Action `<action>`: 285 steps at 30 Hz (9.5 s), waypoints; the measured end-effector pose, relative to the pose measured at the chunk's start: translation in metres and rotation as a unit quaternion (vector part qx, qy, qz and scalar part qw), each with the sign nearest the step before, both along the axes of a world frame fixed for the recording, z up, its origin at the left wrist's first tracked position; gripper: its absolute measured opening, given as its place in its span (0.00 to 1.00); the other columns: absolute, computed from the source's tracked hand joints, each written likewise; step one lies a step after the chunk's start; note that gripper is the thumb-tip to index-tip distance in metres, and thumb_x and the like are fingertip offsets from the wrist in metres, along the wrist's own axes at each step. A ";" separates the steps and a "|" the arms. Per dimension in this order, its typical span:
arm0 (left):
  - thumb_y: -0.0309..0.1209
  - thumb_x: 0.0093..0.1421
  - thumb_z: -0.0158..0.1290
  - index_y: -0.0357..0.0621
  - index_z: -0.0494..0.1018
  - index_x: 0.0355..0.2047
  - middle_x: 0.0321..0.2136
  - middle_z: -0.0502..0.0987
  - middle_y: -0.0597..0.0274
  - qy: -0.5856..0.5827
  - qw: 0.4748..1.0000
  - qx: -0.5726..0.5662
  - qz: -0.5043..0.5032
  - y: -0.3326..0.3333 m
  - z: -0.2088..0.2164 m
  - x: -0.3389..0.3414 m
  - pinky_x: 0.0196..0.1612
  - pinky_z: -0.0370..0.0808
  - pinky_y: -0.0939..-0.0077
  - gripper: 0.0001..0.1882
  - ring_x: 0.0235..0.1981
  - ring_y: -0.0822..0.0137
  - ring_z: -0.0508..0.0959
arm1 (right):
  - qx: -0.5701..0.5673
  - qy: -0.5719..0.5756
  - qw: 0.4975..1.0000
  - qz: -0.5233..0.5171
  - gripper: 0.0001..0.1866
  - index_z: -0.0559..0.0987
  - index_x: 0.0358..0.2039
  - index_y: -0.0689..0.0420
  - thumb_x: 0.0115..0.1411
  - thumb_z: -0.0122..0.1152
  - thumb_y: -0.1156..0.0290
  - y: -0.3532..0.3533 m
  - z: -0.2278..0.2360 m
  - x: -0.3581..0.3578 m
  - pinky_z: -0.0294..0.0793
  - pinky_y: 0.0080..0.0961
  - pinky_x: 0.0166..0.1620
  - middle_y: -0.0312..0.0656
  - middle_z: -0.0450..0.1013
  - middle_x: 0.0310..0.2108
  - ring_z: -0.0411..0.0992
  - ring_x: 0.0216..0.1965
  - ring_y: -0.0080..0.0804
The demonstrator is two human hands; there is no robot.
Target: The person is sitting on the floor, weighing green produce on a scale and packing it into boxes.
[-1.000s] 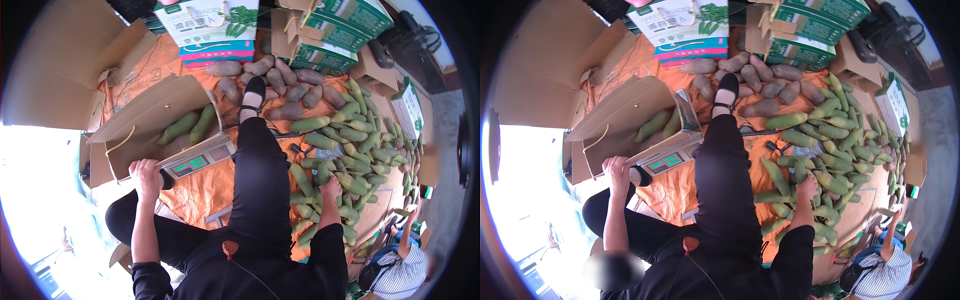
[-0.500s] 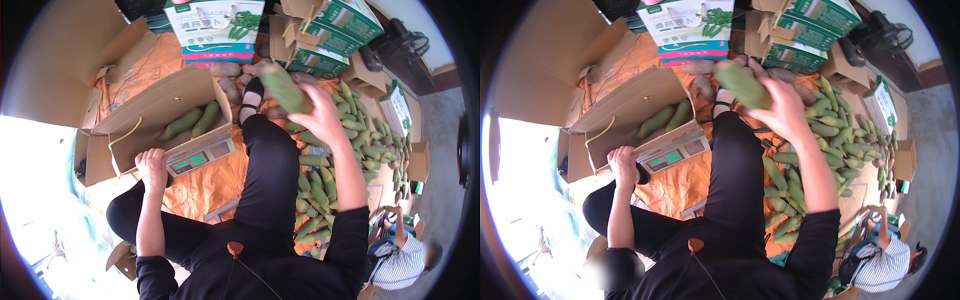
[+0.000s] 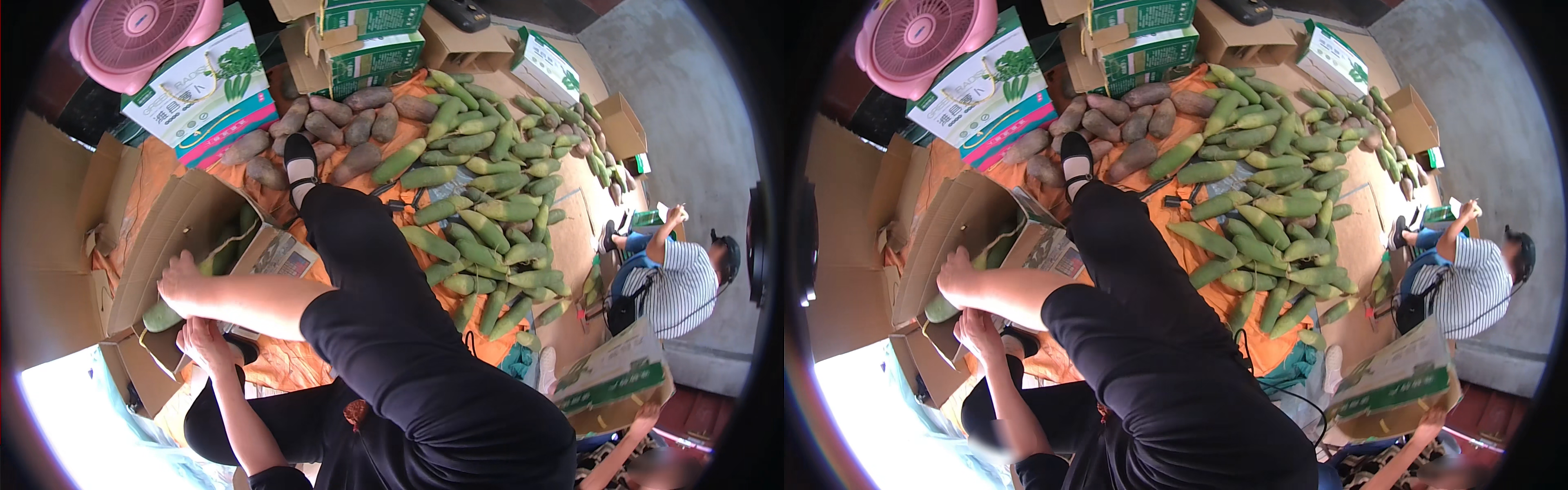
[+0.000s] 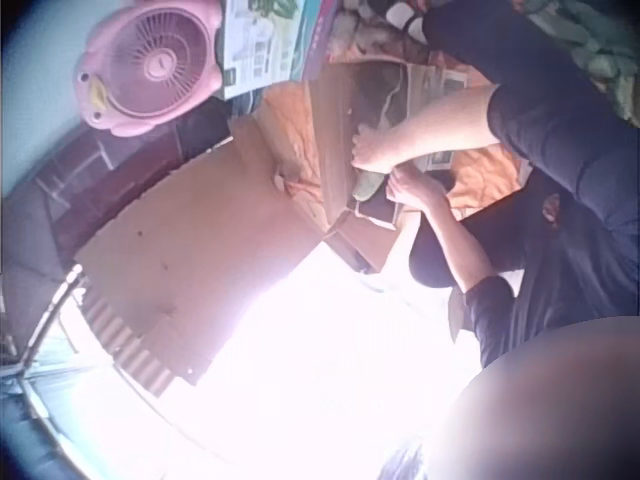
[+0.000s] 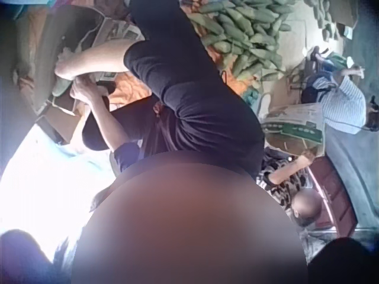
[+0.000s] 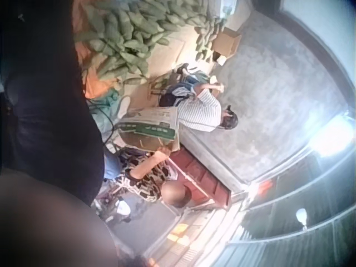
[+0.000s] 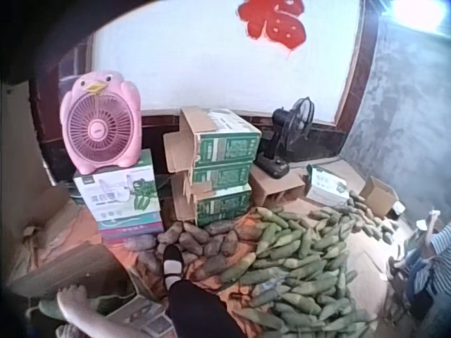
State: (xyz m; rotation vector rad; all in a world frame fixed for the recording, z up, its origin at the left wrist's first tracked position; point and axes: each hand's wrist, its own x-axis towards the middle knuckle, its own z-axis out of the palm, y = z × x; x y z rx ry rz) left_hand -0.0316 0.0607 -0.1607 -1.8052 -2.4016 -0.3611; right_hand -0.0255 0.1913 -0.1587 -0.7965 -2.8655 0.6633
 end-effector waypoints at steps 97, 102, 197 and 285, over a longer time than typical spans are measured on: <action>0.44 0.66 0.21 0.55 0.65 0.38 0.28 0.74 0.73 -0.064 0.914 0.149 -0.371 0.064 0.187 0.148 0.55 0.62 0.49 0.20 0.31 0.75 0.77 | -0.082 -0.027 0.848 -0.523 0.33 0.62 0.56 0.59 0.47 0.58 0.75 0.170 -0.253 0.494 0.68 0.37 0.50 0.50 0.68 0.47 0.67 0.49 0.46; 0.36 0.62 0.34 0.51 0.64 0.32 0.26 0.72 0.68 -0.108 0.947 0.211 -0.218 0.063 0.178 0.161 0.53 0.60 0.36 0.09 0.30 0.68 0.79 | -0.208 0.055 0.784 -0.582 0.28 0.67 0.51 0.55 0.46 0.58 0.75 0.189 -0.294 0.539 0.69 0.27 0.22 0.37 0.71 0.38 0.70 0.28 0.26; 0.26 0.51 0.52 0.40 0.70 0.32 0.29 0.73 0.58 0.006 0.996 -0.058 0.066 -0.020 -0.007 -0.025 0.47 0.62 0.62 0.08 0.35 0.57 0.73 | -0.270 -0.077 0.839 -0.467 0.10 0.77 0.32 0.58 0.49 0.60 0.69 -0.064 -0.195 0.468 0.73 0.30 0.39 0.45 0.76 0.30 0.75 0.35 0.38; 0.26 0.45 0.51 0.41 0.68 0.23 0.25 0.72 0.55 -0.008 0.996 -0.033 0.082 -0.013 0.006 -0.012 0.42 0.64 0.60 0.05 0.34 0.53 0.72 | -0.123 0.141 0.787 -0.588 0.20 0.74 0.36 0.66 0.46 0.65 0.65 0.021 -0.049 0.592 0.69 0.29 0.39 0.45 0.73 0.29 0.70 0.31 0.32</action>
